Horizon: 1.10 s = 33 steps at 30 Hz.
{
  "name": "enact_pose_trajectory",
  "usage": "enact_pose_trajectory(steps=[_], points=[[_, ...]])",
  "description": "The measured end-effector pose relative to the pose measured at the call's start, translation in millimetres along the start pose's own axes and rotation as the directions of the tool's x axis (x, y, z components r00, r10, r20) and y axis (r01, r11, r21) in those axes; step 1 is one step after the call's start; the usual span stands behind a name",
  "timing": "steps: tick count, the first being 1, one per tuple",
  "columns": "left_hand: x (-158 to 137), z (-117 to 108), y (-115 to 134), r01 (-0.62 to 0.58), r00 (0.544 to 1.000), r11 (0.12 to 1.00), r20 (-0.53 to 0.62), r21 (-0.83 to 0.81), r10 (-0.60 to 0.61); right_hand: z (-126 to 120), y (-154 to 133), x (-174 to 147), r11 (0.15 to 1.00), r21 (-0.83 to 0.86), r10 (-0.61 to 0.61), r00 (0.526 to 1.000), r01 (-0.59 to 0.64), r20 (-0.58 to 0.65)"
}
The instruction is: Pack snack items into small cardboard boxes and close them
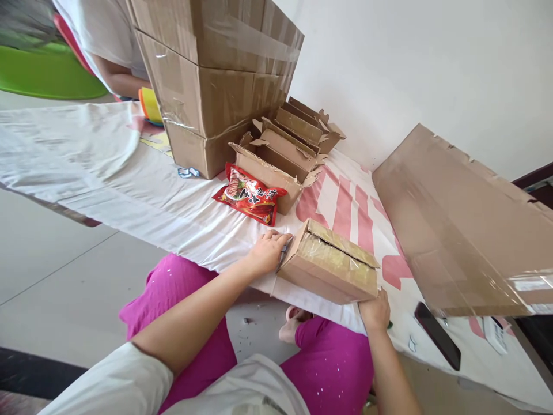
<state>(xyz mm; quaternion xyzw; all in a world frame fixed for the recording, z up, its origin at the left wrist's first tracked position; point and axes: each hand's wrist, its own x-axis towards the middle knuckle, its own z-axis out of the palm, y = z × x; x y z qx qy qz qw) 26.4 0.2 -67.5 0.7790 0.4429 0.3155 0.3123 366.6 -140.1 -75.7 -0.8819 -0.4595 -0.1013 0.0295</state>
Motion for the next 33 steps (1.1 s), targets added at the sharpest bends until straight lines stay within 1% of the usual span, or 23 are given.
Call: enact_pose_trajectory(steps=[3, 6, 8, 11, 16, 20, 24, 26, 30, 32, 33], points=[[0, 2, 0, -0.036, 0.999, 0.991, 0.043, 0.132, 0.030, -1, -1, 0, 1.000, 0.017, 0.019, 0.999, -0.019, 0.026], [3, 2, -2, -0.059, 0.997, 0.979, 0.060, 0.193, 0.048, -1, -1, 0, 1.000, 0.019, 0.003, 1.000, -0.003, 0.027], [4, 2, -3, -0.069, 0.996, 0.974, 0.067, 0.217, 0.055, -2, -1, 0, 1.000, 0.025, -0.002, 1.000, 0.001, 0.028], [4, 1, -6, -0.074, 0.996, 0.969, 0.071, 0.235, 0.058, -3, -2, -1, 0.998, 0.046, 0.032, 0.999, -0.034, 0.032], [2, 0, -8, -0.071, 0.997, 0.973, 0.055, 0.218, 0.061, -5, -4, -1, 0.998, 0.036, 0.055, 0.998, -0.056, 0.034], [0, 0, -9, -0.074, 0.997, 0.985, 0.048, 0.157, 0.067, -4, -3, 0, 0.999, 0.016, 0.046, 0.998, -0.047, 0.035], [-2, -2, -9, -0.060, 0.998, 0.997, 0.022, 0.053, 0.058, -3, -3, -1, 0.999, 0.025, 0.046, 0.998, -0.047, 0.046], [-2, -3, -10, -0.054, 0.999, 0.998, -0.007, -0.014, 0.053, -3, -1, 1, 0.997, 0.075, 0.031, 0.999, -0.034, 0.043], [2, -7, -12, -0.054, 0.994, 0.986, -0.097, -0.160, 0.039, -10, 5, 15, 0.963, 0.264, -0.063, 0.997, 0.046, 0.055], [4, -11, -13, -0.056, 0.991, 0.971, -0.130, -0.230, 0.027, -19, 6, 18, 0.955, 0.295, -0.028, 0.999, 0.018, 0.031], [4, -15, -13, -0.064, 0.989, 0.950, -0.145, -0.306, 0.020, -24, 6, 16, 0.949, 0.316, 0.019, 1.000, -0.012, -0.020]])
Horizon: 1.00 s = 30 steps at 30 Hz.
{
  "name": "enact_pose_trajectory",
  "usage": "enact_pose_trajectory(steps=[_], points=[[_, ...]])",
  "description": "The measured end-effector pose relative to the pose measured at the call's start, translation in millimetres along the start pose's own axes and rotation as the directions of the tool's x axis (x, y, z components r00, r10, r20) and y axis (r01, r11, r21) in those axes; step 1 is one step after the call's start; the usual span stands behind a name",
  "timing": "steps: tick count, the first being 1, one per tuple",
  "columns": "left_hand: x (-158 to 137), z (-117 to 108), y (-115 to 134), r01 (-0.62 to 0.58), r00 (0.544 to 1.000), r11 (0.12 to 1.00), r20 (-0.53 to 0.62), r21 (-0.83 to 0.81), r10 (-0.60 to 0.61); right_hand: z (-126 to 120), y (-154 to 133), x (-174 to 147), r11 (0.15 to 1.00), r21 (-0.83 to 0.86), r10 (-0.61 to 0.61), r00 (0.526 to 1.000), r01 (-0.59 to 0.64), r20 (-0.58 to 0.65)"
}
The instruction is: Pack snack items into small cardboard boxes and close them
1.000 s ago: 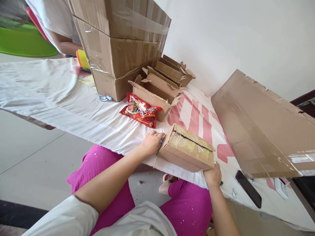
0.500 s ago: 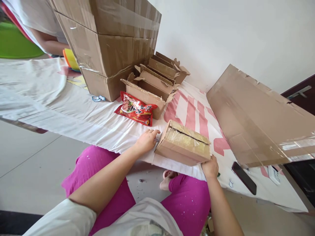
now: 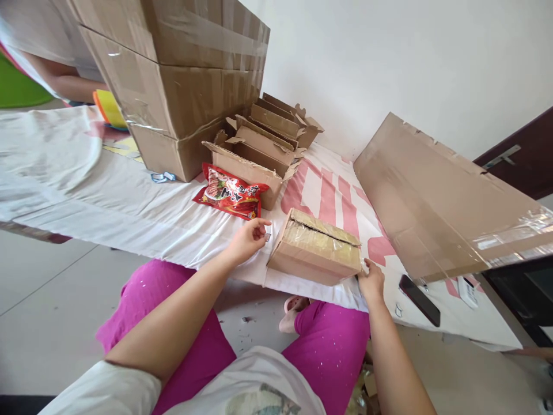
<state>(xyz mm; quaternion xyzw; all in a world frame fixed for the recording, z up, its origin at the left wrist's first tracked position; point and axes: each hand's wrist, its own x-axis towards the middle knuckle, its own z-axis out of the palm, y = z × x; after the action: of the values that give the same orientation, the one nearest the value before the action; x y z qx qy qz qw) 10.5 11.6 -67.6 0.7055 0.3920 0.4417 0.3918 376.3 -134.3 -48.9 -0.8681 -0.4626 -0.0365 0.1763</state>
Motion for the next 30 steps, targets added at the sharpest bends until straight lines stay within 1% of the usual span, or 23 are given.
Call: enact_pose_trajectory(steps=[1, 2, 3, 4, 5, 6, 7, 8, 9, 10, 11, 12, 13, 14, 15, 16, 19, 22, 24, 25, 27, 29, 30], points=[[0, -4, 2, -0.003, 1.000, 0.993, -0.014, -0.119, 0.001, -5, -3, -6, 0.999, 0.048, 0.029, 0.996, -0.025, -0.089], [-2, -9, 5, -0.010, 1.000, 0.964, -0.019, -0.266, 0.005, -11, -8, -15, 0.992, 0.117, 0.061, 0.980, -0.039, -0.191], [-4, -15, 9, -0.019, 1.000, 0.899, -0.006, -0.437, 0.018, -16, -13, -28, 0.977, 0.210, 0.093, 0.951, -0.030, -0.296], [-6, -22, 13, -0.023, 0.998, 0.819, 0.034, -0.574, 0.052, -20, -21, -43, 0.957, 0.291, 0.112, 0.922, 0.000, -0.370], [-10, -28, 18, -0.009, 0.987, 0.757, 0.114, -0.653, 0.110, -23, -29, -61, 0.937, 0.347, 0.118, 0.905, 0.034, -0.408], [-13, -34, 24, 0.024, 0.954, 0.722, 0.231, -0.692, 0.189, -26, -38, -79, 0.918, 0.391, 0.100, 0.910, 0.072, -0.403], [-18, -37, 30, 0.075, 0.889, 0.714, 0.370, -0.696, 0.268, -27, -48, -97, 0.899, 0.419, 0.049, 0.921, 0.128, -0.387], [-22, -39, 36, 0.121, 0.800, 0.724, 0.498, -0.679, 0.334, -27, -59, -114, 0.879, 0.431, -0.051, 0.938, 0.205, -0.342], [-27, -38, 42, 0.161, 0.700, 0.754, 0.612, -0.637, 0.368, -26, -69, -129, 0.848, 0.449, -0.175, 0.948, 0.282, -0.265], [-32, -34, 47, 0.193, 0.601, 0.789, 0.706, -0.584, 0.375, -24, -79, -141, 0.797, 0.489, -0.313, 0.935, 0.354, -0.166], [-38, -27, 53, 0.217, 0.520, 0.821, 0.774, -0.528, 0.361, -21, -88, -151, 0.729, 0.546, -0.430, 0.897, 0.412, -0.103], [-43, -19, 57, 0.235, 0.463, 0.848, 0.822, -0.475, 0.332, -18, -97, -158, 0.661, 0.601, -0.519, 0.852, 0.450, -0.067], [-49, -9, 60, 0.251, 0.434, 0.866, 0.850, -0.432, 0.298, -15, -105, -162, 0.608, 0.644, -0.574, 0.817, 0.464, -0.047], [-53, 0, 62, 0.265, 0.428, 0.877, 0.864, -0.401, 0.266, -12, -111, -165, 0.577, 0.671, -0.598, 0.800, 0.466, -0.041], [-56, 9, 62, 0.272, 0.438, 0.883, 0.866, -0.382, 0.240, -9, -115, -166, 0.573, 0.679, -0.599, 0.800, 0.460, -0.036], [-59, 17, 61, 0.274, 0.457, 0.886, 0.861, -0.374, 0.222, -6, -118, -166, 0.591, 0.672, -0.586, 0.810, 0.447, -0.024], [-62, 32, 54, 0.270, 0.511, 0.890, 0.838, -0.367, 0.190, -3, -112, -160, 0.672, 0.632, -0.508, 0.861, 0.387, 0.013], [-60, 35, 49, 0.285, 0.528, 0.891, 0.834, -0.352, 0.160, -6, -91, -148, 0.738, 0.623, -0.355, 0.934, 0.259, 0.033], [-60, 36, 48, 0.284, 0.537, 0.895, 0.830, -0.345, 0.150, -11, -76, -142, 0.746, 0.646, -0.253, 0.966, 0.162, 0.049], [-60, 37, 48, 0.275, 0.545, 0.900, 0.826, -0.338, 0.143, -13, -71, -141, 0.732, 0.671, -0.226, 0.971, 0.120, 0.073], [-62, 42, 46, 0.254, 0.560, 0.914, 0.818, -0.316, 0.127, -13, -69, -145, 0.681, 0.731, -0.235, 0.959, 0.047, 0.157], [-66, 51, 42, 0.239, 0.553, 0.925, 0.824, -0.295, 0.120, -7, -76, -153, 0.643, 0.766, -0.299, 0.922, 0.003, 0.248], [-67, 56, 39, 0.233, 0.545, 0.928, 0.829, -0.291, 0.123, -3, -82, -158, 0.640, 0.768, -0.336, 0.899, 0.000, 0.280]])
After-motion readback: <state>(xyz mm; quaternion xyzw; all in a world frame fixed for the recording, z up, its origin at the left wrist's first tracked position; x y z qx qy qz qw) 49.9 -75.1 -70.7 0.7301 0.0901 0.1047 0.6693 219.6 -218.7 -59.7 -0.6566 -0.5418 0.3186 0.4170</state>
